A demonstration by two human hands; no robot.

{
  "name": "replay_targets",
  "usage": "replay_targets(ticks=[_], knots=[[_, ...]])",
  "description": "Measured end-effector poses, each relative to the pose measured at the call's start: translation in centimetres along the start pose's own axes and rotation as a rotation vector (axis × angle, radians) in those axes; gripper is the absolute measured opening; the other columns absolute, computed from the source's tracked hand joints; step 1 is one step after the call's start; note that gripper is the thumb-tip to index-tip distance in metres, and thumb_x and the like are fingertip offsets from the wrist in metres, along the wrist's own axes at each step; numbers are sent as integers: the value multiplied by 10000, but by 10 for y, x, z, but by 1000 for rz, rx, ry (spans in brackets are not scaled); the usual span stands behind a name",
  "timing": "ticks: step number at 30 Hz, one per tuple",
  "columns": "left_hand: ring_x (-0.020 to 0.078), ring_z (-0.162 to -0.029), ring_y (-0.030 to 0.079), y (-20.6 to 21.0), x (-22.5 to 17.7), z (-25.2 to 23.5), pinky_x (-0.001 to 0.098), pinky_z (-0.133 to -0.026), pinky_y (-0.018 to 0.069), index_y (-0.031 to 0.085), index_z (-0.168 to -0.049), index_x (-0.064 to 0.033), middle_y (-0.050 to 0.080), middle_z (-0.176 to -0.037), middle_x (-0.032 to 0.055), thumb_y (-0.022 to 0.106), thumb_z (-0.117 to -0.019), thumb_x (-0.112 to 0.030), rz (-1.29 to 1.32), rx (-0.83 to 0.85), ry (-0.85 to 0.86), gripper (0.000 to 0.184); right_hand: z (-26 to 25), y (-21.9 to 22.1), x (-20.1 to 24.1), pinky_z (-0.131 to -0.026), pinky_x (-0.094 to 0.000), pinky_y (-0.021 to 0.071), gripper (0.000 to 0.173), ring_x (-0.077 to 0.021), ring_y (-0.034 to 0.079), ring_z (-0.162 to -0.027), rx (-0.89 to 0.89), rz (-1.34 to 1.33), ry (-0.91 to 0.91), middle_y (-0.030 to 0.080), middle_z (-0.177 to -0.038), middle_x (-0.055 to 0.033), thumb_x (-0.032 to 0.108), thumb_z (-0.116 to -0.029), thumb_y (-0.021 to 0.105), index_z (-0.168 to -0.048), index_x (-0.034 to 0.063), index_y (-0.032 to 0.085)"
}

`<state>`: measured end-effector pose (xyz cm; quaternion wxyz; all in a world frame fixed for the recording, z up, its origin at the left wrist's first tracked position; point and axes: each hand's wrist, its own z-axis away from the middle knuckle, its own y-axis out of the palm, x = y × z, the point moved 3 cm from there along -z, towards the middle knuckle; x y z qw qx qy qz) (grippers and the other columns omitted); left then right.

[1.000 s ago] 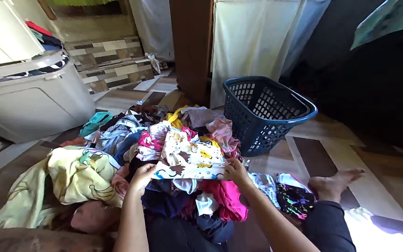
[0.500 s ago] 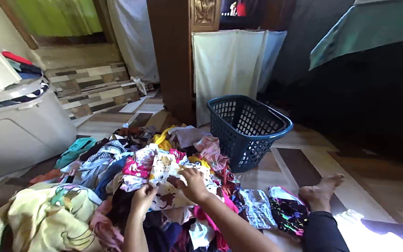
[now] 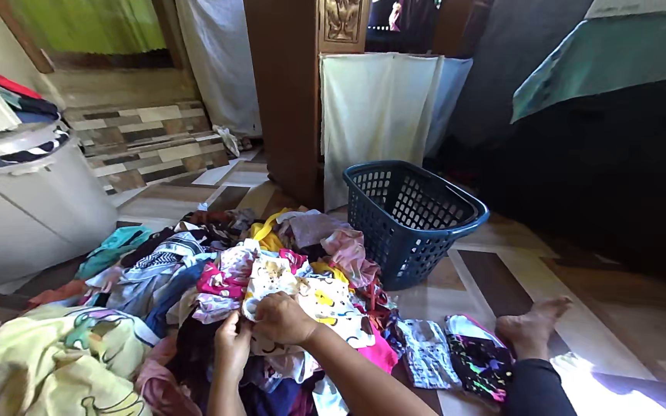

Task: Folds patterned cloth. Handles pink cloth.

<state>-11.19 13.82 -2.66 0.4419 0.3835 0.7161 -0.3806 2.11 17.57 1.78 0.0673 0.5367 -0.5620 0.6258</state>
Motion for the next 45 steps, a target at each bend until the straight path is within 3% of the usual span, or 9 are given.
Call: replay_targets(ticks=[4, 6, 11, 17, 25, 31, 35, 41, 45], knots=[[-19, -856, 633, 3, 6, 3, 171, -811, 524, 668, -994, 86, 698, -920, 63, 620, -873, 23, 64, -74, 72, 145, 2, -4, -3, -1029, -649, 392, 250, -424, 643, -1084, 12, -39, -2, 709, -1053, -249, 109, -919, 697, -1077, -85, 698], [-39, -831, 624, 4, 6, 3, 151, -798, 518, 666, -971, 91, 692, -893, 52, 617, -876, 26, 65, -93, 117, 125, 2, -3, -8, -1049, -658, 376, 338, -426, 634, -1115, 48, -29, 46, 708, -1089, -240, 215, -961, 688, -1147, -67, 682], [-66, -832, 627, 4, 7, 3, 107, -804, 506, 690, -912, 117, 714, -879, 84, 577, -865, 29, 45, -142, 319, 151, 2, 5, -23, -1064, -711, 315, 581, -432, 575, -1236, 149, 12, 130, 676, -1182, -257, 393, -1100, 316, -1168, -33, 707], [-62, -866, 645, -4, 17, 2, 96, -848, 499, 703, -924, 127, 730, -897, 113, 578, -848, 39, 20, -129, 423, 170, 1, 1, -21, -1066, -726, 283, 410, -417, 522, -1321, 294, 87, 133, 663, -1288, -222, 278, -1075, 451, -1279, 24, 700], [-105, -827, 620, -9, 14, 3, 80, -808, 504, 696, -919, 112, 723, -876, 27, 600, -847, 31, 106, -102, 377, 144, 2, -7, -23, -990, -608, 451, 327, -382, 639, -1089, 229, -26, 108, 679, -1121, -250, 218, -1030, 592, -1142, -64, 713], [-87, -864, 644, -10, 12, 5, 100, -843, 517, 704, -926, 101, 736, -899, 33, 606, -861, 28, 117, -69, 364, 139, 8, -4, -15, -957, -670, 416, 261, -442, 639, -1020, 322, 97, -149, 692, -942, -255, 150, -955, 620, -919, -97, 696], [-82, -873, 654, -8, 13, 5, 103, -859, 517, 710, -938, 112, 745, -911, 59, 586, -884, 28, 107, -51, 372, 158, 8, -6, -5, -1033, -726, 311, 258, -487, 582, -1159, 455, 174, -127, 700, -1061, -260, 156, -958, 626, -1052, -68, 715], [-91, -848, 647, -10, 15, 5, 97, -836, 517, 714, -926, 107, 744, -896, 44, 605, -874, 27, 129, -28, 333, 145, 7, -10, -3, -971, -730, 382, 277, -471, 584, -1212, 534, 328, -153, 675, -1245, -231, 156, -967, 621, -1171, -7, 715], [-98, -815, 641, -8, 17, 5, 89, -800, 517, 723, -922, 90, 742, -875, 31, 628, -853, 4, 112, 15, 337, 146, 6, -9, 0, -1015, -649, 433, 299, -441, 542, -1295, 608, 394, -94, 577, -1372, -267, 133, -989, 605, -1218, -43, 683]])
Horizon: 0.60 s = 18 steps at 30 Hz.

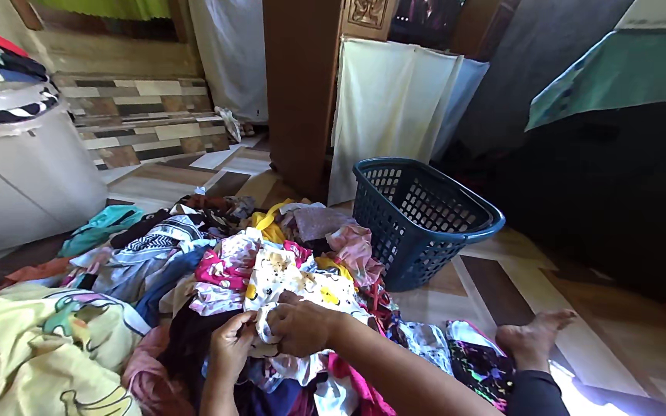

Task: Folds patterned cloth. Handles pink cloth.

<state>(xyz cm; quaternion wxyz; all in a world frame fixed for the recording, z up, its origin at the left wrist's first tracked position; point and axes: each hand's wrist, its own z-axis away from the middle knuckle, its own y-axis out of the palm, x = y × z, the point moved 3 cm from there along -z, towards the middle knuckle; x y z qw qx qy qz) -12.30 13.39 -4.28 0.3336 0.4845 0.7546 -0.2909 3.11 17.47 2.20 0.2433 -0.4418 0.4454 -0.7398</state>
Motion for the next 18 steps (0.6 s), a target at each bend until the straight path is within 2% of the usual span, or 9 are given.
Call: replay_targets(ticks=[2, 5, 7, 10, 12, 14, 18], knots=[[-92, -802, 637, 0, 3, 0, 88, -791, 511, 723, -921, 95, 740, -868, 48, 632, -845, 5, -19, 11, 6, 149, -1, 0, -1, -1026, -621, 445, 309, -448, 530, -1301, 13, -10, 47, 548, -1391, -284, 114, -989, 613, -1249, -44, 670], [-84, -790, 639, -1, 7, 1, 91, -776, 511, 724, -921, 97, 742, -865, 67, 634, -849, -2, -58, 10, -4, 151, 2, -2, -7, -991, -595, 480, 326, -467, 568, -1214, -96, -82, 72, 557, -1319, -321, 32, -956, 619, -1272, -20, 678], [-91, -759, 620, -1, 7, 1, 83, -744, 500, 724, -917, 90, 734, -851, 58, 656, -841, -11, -76, 5, -36, 143, 5, -4, -12, -989, -558, 500, 354, -442, 591, -1192, -186, -155, 64, 569, -1312, -314, 29, -948, 628, -1298, -2, 675], [-86, -747, 624, -2, 6, 1, 88, -737, 506, 726, -928, 81, 737, -855, 54, 685, -851, -39, -84, 16, -56, 148, 12, -12, -15, -991, -511, 475, 248, -419, 592, -1148, -250, -235, 60, 616, -1196, -317, 70, -955, 647, -1083, -142, 667], [-66, -753, 638, -2, 8, 1, 99, -741, 513, 727, -934, 85, 738, -855, 70, 695, -852, -48, -106, 22, -53, 160, 17, -16, -17, -969, -494, 465, 266, -415, 595, -1100, -262, -257, 64, 628, -1134, -323, 87, -967, 646, -1018, -174, 649], [-46, -752, 646, -2, 9, 1, 114, -739, 517, 729, -941, 87, 740, -858, 87, 690, -864, -44, -137, 25, -61, 157, 20, -13, -20, -918, -485, 487, 263, -399, 606, -1041, -321, -277, 26, 623, -1085, -318, 81, -938, 676, -984, -177, 649], [-1, -766, 659, 0, 13, 1, 161, -753, 532, 731, -959, 76, 737, -870, 105, 643, -900, -42, -185, 30, -122, 159, 19, -6, -25, -989, -449, 483, 225, -375, 617, -1148, -382, -380, -142, 653, -1141, -319, 26, -881, 711, -952, -183, 665]])
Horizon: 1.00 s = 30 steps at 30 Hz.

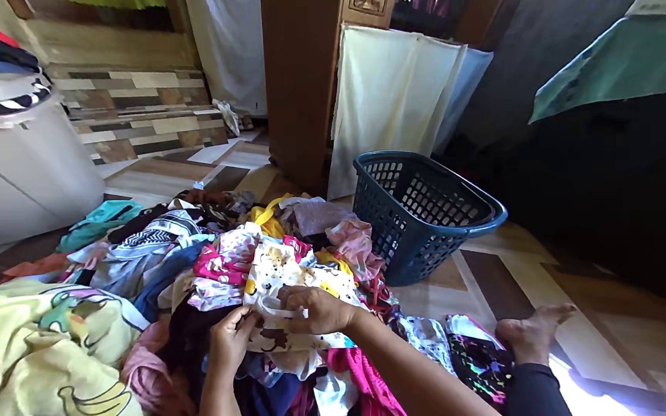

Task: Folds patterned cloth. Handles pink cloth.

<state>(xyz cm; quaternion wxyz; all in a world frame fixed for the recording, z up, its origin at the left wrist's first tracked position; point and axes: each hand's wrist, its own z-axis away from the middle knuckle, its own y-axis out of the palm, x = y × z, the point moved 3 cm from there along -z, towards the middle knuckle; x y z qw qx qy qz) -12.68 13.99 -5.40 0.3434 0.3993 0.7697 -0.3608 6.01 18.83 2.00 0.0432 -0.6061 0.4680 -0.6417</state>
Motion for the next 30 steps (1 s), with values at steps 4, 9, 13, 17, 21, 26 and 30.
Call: replay_targets(ticks=[4, 9, 13, 17, 21, 26, 30], knots=[[51, -752, 677, 2, 6, 0, 220, -748, 558, 727, -984, 76, 735, -861, 116, 616, -933, -31, -27, 5, -59, 162, -1, 2, -4, -991, -413, 475, 186, -303, 621, -1116, -53, -166, -4, 675, -1080, -288, -8, -866, 679, -926, -183, 664], [149, -795, 697, 1, 7, -1, 329, -786, 564, 720, -967, 77, 729, -873, 149, 623, -947, -58, -118, -26, -66, 167, 0, -1, -5, -984, -652, 401, 221, -423, 635, -1084, -114, 80, 41, 718, -1046, -256, 93, -890, 719, -986, -107, 728], [378, -1073, 679, 8, -4, -2, 491, -957, 537, 693, -1072, 107, 696, -1120, 263, 548, -882, 23, -214, -137, 174, 253, -4, 3, 3, -1016, -657, 380, 256, -441, 600, -1149, -59, 215, 149, 677, -1159, -252, 131, -938, 704, -1154, 2, 750], [264, -1180, 642, 22, -32, -11, 449, -1057, 460, 722, -1069, 15, 717, -1169, 164, 477, -916, -77, -90, -99, 392, 304, -9, 4, 7, -956, -477, 511, 233, -360, 646, -1050, -111, 124, 132, 654, -1130, -276, 46, -929, 683, -1133, -54, 735], [262, -945, 695, 38, -40, -15, 546, -946, 456, 747, -1086, -3, 751, -974, 119, 509, -974, -238, -170, -5, 311, 353, -10, 1, 3, -975, -490, 500, 271, -382, 640, -1071, -105, 109, 180, 640, -1153, -295, 51, -948, 660, -1175, -93, 696], [339, -877, 709, 40, -34, -26, 652, -919, 451, 749, -1040, 25, 746, -896, 150, 577, -967, -288, -218, 202, 192, 364, -5, -3, -5, -971, -432, 502, 242, -362, 639, -1068, -187, 36, 155, 657, -1113, -304, 12, -916, 682, -1112, -130, 698], [358, -795, 679, 32, -41, -40, 628, -902, 457, 745, -830, 23, 710, -777, 156, 705, -895, -304, -283, 263, 208, 336, -1, 1, -15, -903, -390, 521, 253, -323, 634, -1025, -215, -66, 128, 646, -1114, -303, 24, -927, 655, -1110, -146, 689]])
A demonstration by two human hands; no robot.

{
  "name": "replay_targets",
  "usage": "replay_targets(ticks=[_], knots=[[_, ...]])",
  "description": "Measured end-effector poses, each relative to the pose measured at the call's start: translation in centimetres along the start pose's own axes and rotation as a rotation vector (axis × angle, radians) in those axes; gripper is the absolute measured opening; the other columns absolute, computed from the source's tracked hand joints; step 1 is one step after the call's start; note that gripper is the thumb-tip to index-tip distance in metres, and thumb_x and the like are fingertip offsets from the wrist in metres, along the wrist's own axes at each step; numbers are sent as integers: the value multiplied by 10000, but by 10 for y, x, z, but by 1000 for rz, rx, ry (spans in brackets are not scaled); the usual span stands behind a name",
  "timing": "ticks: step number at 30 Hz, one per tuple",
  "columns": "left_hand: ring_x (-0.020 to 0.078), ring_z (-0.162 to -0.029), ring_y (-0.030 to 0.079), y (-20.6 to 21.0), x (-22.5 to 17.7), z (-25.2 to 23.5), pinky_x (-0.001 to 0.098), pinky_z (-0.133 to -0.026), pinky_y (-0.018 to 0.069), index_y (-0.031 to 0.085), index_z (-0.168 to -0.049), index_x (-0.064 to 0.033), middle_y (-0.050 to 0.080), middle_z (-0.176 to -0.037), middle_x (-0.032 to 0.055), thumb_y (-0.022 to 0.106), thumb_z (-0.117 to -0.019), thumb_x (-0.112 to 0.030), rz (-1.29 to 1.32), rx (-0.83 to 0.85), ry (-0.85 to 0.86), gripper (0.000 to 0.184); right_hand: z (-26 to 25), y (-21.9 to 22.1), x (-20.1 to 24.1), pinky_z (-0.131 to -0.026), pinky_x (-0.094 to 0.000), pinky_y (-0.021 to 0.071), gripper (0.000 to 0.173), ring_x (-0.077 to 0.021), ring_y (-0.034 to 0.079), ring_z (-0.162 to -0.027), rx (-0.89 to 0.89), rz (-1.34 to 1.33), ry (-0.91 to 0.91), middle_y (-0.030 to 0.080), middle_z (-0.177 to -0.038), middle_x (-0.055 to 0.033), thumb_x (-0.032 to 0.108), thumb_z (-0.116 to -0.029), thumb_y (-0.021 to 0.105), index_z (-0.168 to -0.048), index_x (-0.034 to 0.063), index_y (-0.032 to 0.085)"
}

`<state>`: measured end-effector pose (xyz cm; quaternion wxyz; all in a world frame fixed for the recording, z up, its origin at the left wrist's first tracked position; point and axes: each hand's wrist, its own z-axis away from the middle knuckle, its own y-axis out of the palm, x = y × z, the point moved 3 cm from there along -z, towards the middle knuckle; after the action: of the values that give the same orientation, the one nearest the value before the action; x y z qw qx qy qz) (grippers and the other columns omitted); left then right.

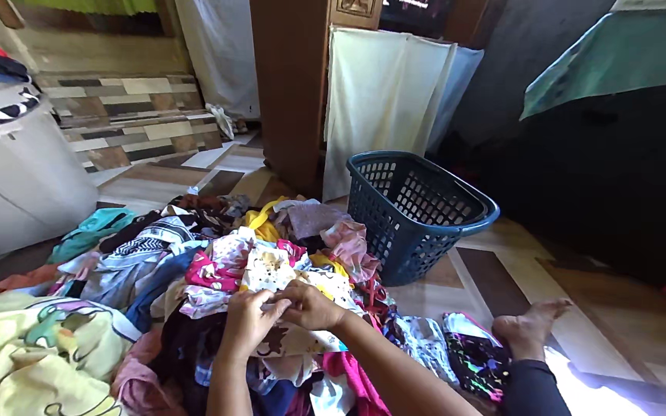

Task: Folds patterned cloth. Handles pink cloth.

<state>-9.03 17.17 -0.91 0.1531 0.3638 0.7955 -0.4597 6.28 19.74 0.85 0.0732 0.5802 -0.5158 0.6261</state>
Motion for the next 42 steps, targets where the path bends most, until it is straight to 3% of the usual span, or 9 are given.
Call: replay_targets(ticks=[3, 11, 17, 20, 24, 29, 34, 38, 42], knots=[[395, -795, 669, -12, -4, -12, 623, -899, 461, 714, -746, 49, 684, -733, 190, 740, -886, -289, -36, 81, 68, 367, 1, -3, -1, -907, -387, 513, 249, -312, 632, -1021, -15, -22, 23, 648, -1107, -301, 34, -944, 626, -1098, -153, 686], [412, -1019, 665, -41, 8, -19, 683, -1010, 360, 792, -949, -40, 743, -939, 160, 713, -928, -200, -131, 243, 78, 180, -4, 2, -6, -996, -386, 490, 245, -315, 628, -1109, -101, 59, 152, 654, -1172, -277, 43, -979, 590, -1149, -98, 696], [400, -977, 682, -38, 11, -20, 605, -959, 447, 776, -1030, -3, 734, -966, 202, 663, -953, -75, -184, 255, -25, 155, -3, 11, -14, -969, -382, 517, 324, -335, 620, -1146, -204, 65, 247, 553, -1356, -304, 5, -953, 595, -1263, -86, 620], [411, -1090, 661, -30, 10, -20, 596, -1001, 464, 705, -1223, 22, 707, -1129, 238, 732, -931, -210, -107, 302, -80, 374, -4, 13, -16, -964, -391, 533, 444, -307, 660, -1092, -198, -3, 306, 583, -1345, -281, 24, -970, 584, -1390, -97, 509], [432, -1364, 489, -18, 5, -27, 634, -1131, 324, 489, -1497, -29, 569, -1419, 250, 726, -945, -240, -200, 581, -313, 636, -5, 10, -13, -1000, -391, 513, 448, -291, 659, -1114, -216, -56, 408, 649, -1251, -248, 1, -977, 588, -1406, -92, 494], [408, -1259, 580, -21, 4, -34, 598, -1090, 386, 695, -1256, -8, 667, -1267, 228, 649, -963, -97, -183, 548, -301, 309, 1, 13, -3, -1006, -369, 500, 368, -291, 647, -1107, -291, 19, 310, 662, -1195, -248, -62, -945, 559, -1310, -97, 595], [389, -1176, 619, -22, 11, -36, 545, -1056, 436, 732, -1127, 31, 681, -1178, 234, 632, -959, -29, -152, 349, -226, 204, 9, 13, -16, -1056, -395, 485, 404, -336, 624, -1192, -361, 75, 307, 619, -1289, -283, 31, -971, 580, -1352, -103, 562], [375, -1241, 605, -15, 19, -39, 536, -1091, 425, 684, -1238, 15, 661, -1277, 224, 591, -1006, -80, -170, 407, -306, 267, 21, 3, -40, -1127, -529, 401, 443, -390, 536, -1323, -251, 141, 538, 572, -1390, -262, 181, -1052, 523, -1426, -55, 518], [403, -1301, 558, -11, 21, -34, 562, -1115, 393, 580, -1387, -1, 608, -1358, 249, 553, -1033, -146, -144, 499, -434, 383, 32, 0, -47, -1113, -570, 392, 387, -407, 526, -1323, -208, 187, 585, 580, -1389, -242, 237, -1079, 477, -1342, -8, 622]])
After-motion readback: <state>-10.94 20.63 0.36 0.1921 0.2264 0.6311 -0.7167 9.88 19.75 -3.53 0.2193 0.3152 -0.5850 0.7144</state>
